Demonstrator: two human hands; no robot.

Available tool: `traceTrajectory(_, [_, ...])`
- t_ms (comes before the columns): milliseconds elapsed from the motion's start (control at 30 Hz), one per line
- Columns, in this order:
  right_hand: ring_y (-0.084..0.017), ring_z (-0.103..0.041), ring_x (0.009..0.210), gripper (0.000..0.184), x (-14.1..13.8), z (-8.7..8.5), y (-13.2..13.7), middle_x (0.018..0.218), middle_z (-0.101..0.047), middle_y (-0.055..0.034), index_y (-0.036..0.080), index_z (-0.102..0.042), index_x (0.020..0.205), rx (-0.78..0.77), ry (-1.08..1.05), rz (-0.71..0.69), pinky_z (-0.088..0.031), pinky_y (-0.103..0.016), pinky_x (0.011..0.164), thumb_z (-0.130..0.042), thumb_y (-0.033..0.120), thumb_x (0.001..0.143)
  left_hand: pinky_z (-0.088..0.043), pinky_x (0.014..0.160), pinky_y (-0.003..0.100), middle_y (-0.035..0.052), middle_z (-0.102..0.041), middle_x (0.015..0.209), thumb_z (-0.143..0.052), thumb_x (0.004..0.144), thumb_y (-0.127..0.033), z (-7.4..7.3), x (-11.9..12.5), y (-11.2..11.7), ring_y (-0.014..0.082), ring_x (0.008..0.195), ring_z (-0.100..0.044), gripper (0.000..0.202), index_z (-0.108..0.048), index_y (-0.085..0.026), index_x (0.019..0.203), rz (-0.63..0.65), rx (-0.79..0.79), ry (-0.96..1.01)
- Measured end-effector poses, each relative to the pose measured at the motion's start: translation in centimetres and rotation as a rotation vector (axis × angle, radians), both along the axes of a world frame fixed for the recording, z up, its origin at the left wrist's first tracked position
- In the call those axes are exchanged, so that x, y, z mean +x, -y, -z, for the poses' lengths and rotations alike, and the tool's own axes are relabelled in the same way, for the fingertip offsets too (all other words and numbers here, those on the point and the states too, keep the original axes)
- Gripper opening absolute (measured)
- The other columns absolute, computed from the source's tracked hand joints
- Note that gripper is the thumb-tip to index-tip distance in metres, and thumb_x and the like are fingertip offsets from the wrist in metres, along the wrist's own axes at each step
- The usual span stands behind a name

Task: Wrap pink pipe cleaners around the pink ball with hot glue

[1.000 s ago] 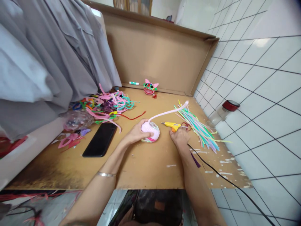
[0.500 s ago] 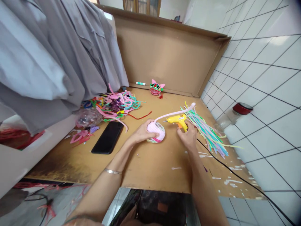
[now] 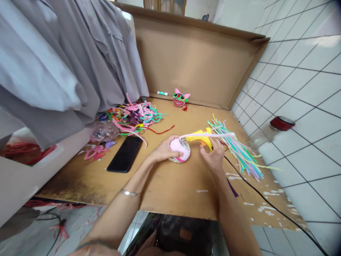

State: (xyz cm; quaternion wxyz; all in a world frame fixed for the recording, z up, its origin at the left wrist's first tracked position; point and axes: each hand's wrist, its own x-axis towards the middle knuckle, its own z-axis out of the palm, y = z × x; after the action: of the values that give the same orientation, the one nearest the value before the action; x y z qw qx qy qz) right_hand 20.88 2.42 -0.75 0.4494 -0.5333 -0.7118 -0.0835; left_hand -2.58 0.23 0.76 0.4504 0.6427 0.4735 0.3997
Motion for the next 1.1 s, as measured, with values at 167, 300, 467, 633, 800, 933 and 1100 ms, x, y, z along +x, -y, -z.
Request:
traceTrajectory(167, [-0.027, -0.064, 0.090, 0.044, 0.14, 0.03, -0.09, 0.095, -0.068, -0.0124, 0.013, -0.066, 0.113, 0.013, -0.001, -0.023, -0.050, -0.040, 0.083, -0.054, 0.041, 0.080, -0.052, 0.083, 0.031, 0.0041, -0.065, 0.105, -0.079, 0.055, -0.032, 0.08, -0.02, 0.02, 0.0189, 0.090, -0.061, 0.072, -0.056, -0.017, 0.122, 0.008, -0.022, 0.012])
traceTrajectory(300, [-0.026, -0.064, 0.088, 0.042, 0.13, -0.01, -0.07, 0.092, -0.068, -0.0114, 0.014, -0.067, 0.111, 0.004, -0.009, -0.021, -0.050, -0.039, 0.081, -0.054, 0.041, 0.080, -0.052, 0.084, 0.031, 0.0042, -0.065, 0.106, -0.079, 0.056, -0.032, 0.18, -0.10, -0.03, 0.0191, 0.091, -0.061, 0.072, -0.057, -0.017, 0.122, 0.005, -0.011, 0.002])
traceTrajectory(467, [-0.026, -0.064, 0.090, 0.039, 0.19, -0.34, 0.06, 0.094, -0.068, -0.0113, 0.016, -0.067, 0.111, -0.023, -0.019, -0.048, -0.051, -0.039, 0.082, -0.055, 0.038, 0.080, -0.052, 0.083, 0.030, 0.0045, -0.066, 0.106, -0.078, 0.055, -0.031, -0.04, -0.01, 0.08, 0.0186, 0.090, -0.061, 0.073, -0.056, -0.017, 0.123, 0.010, -0.023, 0.021])
traceTrajectory(633, [-0.026, -0.064, 0.089, 0.040, 0.31, -0.29, 0.03, 0.093, -0.067, -0.0116, 0.015, -0.067, 0.112, 0.007, -0.030, -0.074, -0.052, -0.038, 0.080, -0.056, 0.036, 0.080, -0.051, 0.084, 0.030, 0.0045, -0.065, 0.107, -0.079, 0.055, -0.031, -0.05, -0.07, 0.07, 0.0185, 0.091, -0.061, 0.073, -0.056, -0.016, 0.123, 0.015, -0.022, 0.014])
traceTrajectory(800, [-0.025, -0.063, 0.089, 0.040, 0.34, -0.18, 0.02, 0.094, -0.067, -0.0118, 0.015, -0.066, 0.112, 0.001, -0.040, -0.088, -0.052, -0.039, 0.082, -0.057, 0.036, 0.080, -0.051, 0.085, 0.031, 0.0045, -0.065, 0.107, -0.081, 0.056, -0.034, 0.23, -0.20, -0.07, 0.0191, 0.092, -0.061, 0.075, -0.056, -0.017, 0.124, 0.020, -0.018, 0.000])
traceTrajectory(933, [-0.026, -0.064, 0.091, 0.039, 0.25, -0.47, 0.14, 0.094, -0.067, -0.0112, 0.016, -0.067, 0.111, -0.018, -0.047, -0.095, -0.051, -0.040, 0.083, -0.056, 0.037, 0.080, -0.052, 0.086, 0.031, 0.0045, -0.066, 0.107, -0.081, 0.056, -0.034, 0.37, -0.19, -0.09, 0.0195, 0.092, -0.062, 0.075, -0.056, -0.017, 0.124, 0.025, -0.014, 0.013])
traceTrajectory(1100, [-0.026, -0.064, 0.093, 0.034, 0.18, -0.69, 0.19, 0.095, -0.068, -0.0110, 0.019, -0.068, 0.109, -0.044, -0.047, -0.101, -0.051, -0.039, 0.084, -0.055, 0.035, 0.081, -0.052, 0.086, 0.032, 0.0050, -0.066, 0.108, -0.080, 0.056, -0.032, 0.19, -0.13, -0.03, 0.0200, 0.093, -0.062, 0.073, -0.057, -0.017, 0.123, 0.014, -0.010, -0.001])
